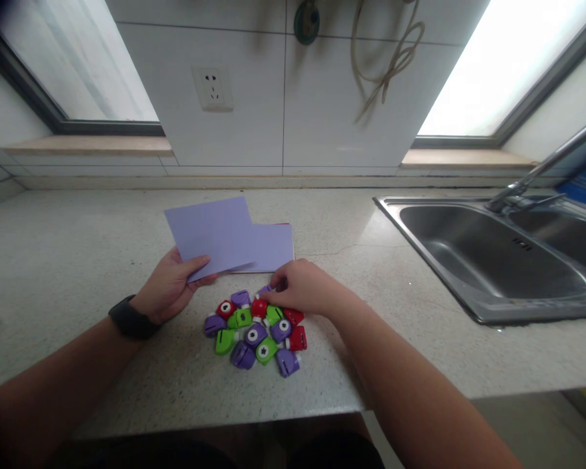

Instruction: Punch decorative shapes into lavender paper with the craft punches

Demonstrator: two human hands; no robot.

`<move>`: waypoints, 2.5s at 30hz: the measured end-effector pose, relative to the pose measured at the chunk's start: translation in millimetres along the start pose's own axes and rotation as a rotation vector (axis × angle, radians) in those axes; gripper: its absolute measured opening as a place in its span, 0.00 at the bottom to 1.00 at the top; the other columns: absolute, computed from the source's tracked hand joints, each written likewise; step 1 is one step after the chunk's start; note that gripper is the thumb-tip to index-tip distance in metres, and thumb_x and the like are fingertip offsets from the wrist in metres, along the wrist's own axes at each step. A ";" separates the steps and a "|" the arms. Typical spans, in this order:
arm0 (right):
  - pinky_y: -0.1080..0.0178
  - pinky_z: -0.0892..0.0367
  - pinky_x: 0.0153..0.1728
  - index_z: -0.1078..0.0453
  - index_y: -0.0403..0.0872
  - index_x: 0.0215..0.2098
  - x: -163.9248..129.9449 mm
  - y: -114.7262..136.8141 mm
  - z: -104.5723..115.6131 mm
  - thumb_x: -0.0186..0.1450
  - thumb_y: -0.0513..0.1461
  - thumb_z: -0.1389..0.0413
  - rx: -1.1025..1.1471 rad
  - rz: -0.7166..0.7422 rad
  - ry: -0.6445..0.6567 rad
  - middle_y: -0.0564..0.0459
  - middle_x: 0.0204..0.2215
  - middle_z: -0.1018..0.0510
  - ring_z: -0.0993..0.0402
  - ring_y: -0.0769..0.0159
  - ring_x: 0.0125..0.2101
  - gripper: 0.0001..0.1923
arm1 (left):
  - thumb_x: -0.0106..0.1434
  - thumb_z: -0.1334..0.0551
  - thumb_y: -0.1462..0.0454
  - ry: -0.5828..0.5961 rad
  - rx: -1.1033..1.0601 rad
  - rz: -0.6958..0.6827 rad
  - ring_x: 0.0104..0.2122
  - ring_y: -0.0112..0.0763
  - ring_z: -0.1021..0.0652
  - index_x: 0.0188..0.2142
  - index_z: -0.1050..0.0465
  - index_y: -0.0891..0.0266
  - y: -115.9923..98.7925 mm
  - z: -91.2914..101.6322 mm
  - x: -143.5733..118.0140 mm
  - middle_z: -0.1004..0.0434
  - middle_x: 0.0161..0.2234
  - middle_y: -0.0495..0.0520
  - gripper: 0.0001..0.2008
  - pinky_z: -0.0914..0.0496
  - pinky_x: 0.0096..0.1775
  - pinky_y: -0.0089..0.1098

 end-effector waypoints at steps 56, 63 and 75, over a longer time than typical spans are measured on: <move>0.64 0.26 0.33 0.23 0.44 0.37 12.0 -24.9 -3.0 0.58 0.45 0.29 1.167 -0.065 -0.107 0.51 0.35 0.20 0.22 0.70 0.29 0.16 | 0.57 0.27 0.66 -0.006 0.048 -0.110 0.40 0.37 0.17 0.59 0.30 0.58 -2.9 -3.9 -3.8 0.23 0.57 0.59 0.30 0.18 0.29 0.31; 0.65 0.26 0.33 0.22 0.45 0.38 12.2 -24.9 -1.9 0.58 0.45 0.29 1.182 -0.060 -0.110 0.52 0.35 0.20 0.21 0.70 0.29 0.15 | 0.57 0.27 0.66 0.003 0.058 -0.134 0.42 0.38 0.17 0.55 0.28 0.59 -2.9 -4.0 -3.3 0.22 0.56 0.58 0.26 0.18 0.29 0.30; 0.63 0.24 0.35 0.23 0.45 0.39 13.6 -26.8 -5.2 0.60 0.46 0.30 1.107 -0.066 -0.125 0.49 0.37 0.19 0.22 0.68 0.31 0.16 | 0.57 0.26 0.66 0.007 0.056 -0.123 0.43 0.39 0.17 0.54 0.30 0.60 -2.9 -4.8 -4.2 0.23 0.57 0.59 0.27 0.17 0.30 0.31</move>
Point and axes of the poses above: each hand's wrist, its own x-axis towards the middle knuckle, its own z-axis out of the back of the hand, y = z × x, the point moved 4 cm from there along x, towards the middle knuckle
